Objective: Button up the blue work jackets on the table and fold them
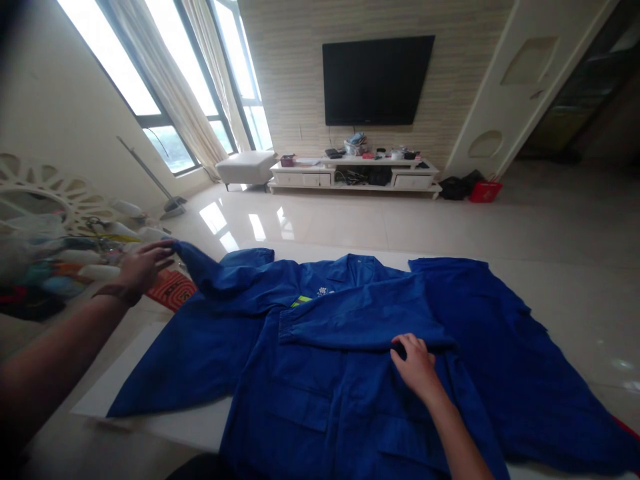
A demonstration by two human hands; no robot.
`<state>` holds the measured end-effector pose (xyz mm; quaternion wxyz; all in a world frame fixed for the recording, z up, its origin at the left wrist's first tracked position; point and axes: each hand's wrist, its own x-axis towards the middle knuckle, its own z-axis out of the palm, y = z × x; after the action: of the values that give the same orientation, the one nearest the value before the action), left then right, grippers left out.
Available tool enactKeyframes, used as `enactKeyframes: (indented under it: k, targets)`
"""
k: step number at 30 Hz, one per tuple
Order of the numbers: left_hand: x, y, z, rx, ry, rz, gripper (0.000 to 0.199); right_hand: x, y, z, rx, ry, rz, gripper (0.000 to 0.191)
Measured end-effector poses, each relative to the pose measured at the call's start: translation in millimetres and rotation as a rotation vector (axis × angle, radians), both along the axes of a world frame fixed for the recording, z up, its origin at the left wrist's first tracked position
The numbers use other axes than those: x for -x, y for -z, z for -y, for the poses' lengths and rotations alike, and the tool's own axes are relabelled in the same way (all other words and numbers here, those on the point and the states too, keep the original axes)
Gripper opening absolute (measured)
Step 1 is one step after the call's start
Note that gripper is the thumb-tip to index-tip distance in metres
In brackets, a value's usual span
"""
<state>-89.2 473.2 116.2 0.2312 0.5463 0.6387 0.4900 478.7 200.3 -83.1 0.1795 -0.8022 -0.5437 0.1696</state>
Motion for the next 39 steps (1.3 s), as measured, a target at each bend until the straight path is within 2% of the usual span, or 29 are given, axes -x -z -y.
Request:
enactKeyframes:
  k: [1, 3, 4, 5, 7, 9, 11, 13, 14, 16, 18, 20, 21, 23, 26, 29, 32, 34, 36, 39]
  targets:
    - [-22, -17.7, 1, -0.059, 0.081, -0.006, 0.040, 0, -0.3, -1, -0.022, 0.006, -0.033, 0.028]
    - [-69, -41.2, 10, -0.161, 0.394, -0.106, 0.051, 1, -1.1, -3, -0.099, 0.016, -0.151, 0.030]
    - [-93, -44.6, 18, -0.168, 0.521, -0.133, 0.053, 1, -2.1, -5, -0.141, 0.033, -0.237, 0.033]
    - [-115, -42.0, 28, -0.140, 0.573, -0.121, 0.050, 0, -3.7, -6, -0.171, 0.065, -0.342, 0.037]
    - [-153, -23.0, 46, 0.038, 0.651, -0.090, 0.039, -2, -9.8, -8, -0.198, 0.176, -0.591, 0.047]
    - [-181, 3.9, 62, 0.216, 0.782, -0.094, 0.037, -7, -19.1, -6, -0.228, 0.275, -0.825, 0.057]
    - [-199, 28.2, 72, 0.317, 0.925, -0.092, 0.042, -16, -29.1, -2, -0.280, 0.274, -0.980, 0.067]
    - [-208, 49.3, 78, 0.357, 1.007, -0.097, 0.045, -25, -35.5, 4, -0.292, 0.238, -1.035, 0.073]
    - [-208, 60.6, 80, 0.359, 1.000, -0.121, 0.044, -28, -36.0, 7, -0.263, 0.244, -1.042, 0.074]
    - [-204, 88.7, 84, 0.336, 0.898, -0.248, 0.045, -32, -30.7, 12, -0.153, 0.296, -1.012, 0.074]
    - [-195, 123.4, 89, 0.300, 0.768, -0.463, 0.059, -33, -18.6, 16, -0.025, 0.327, -0.883, 0.084]
    - [-187, 157.4, 94, 0.287, 0.753, -0.650, 0.076, -36, -5.3, 17, 0.073, 0.276, -0.695, 0.098]
    - [-184, 171.3, 96, 0.284, 0.761, -0.723, 0.079, -39, -0.3, 17, 0.105, 0.237, -0.611, 0.097]
    - [-180, 189.3, 99, 0.280, 0.760, -0.824, 0.073, -51, 3.5, 17, 0.109, 0.210, -0.481, 0.081]
    - [-173, 195.5, 93, 0.251, 0.744, -0.891, 0.047, -77, -4.3, 18, -0.055, 0.292, -0.319, 0.059]
    - [-159, 195.3, 80, 0.227, 0.728, -0.905, 0.027, -99, -12.8, 23, -0.168, 0.331, -0.287, 0.052]
    - [-151, 203.3, 71, 0.256, 0.633, -0.928, 0.028, -106, -8.6, 27, -0.117, 0.320, -0.286, 0.046]
    - [-153, 211.5, 72, 0.264, 0.612, -0.943, 0.029, -103, -1.5, 27, -0.118, 0.312, -0.185, 0.039]
    - [-157, 217.4, 80, 0.244, 0.630, -0.913, 0.032, -96, 3.1, 25, -0.165, 0.268, -0.039, 0.032]
    - [-151, 217.2, 105, 0.215, 0.574, -0.796, 0.052, -84, -1.1, 26, -0.208, 0.203, 0.118, 0.026]
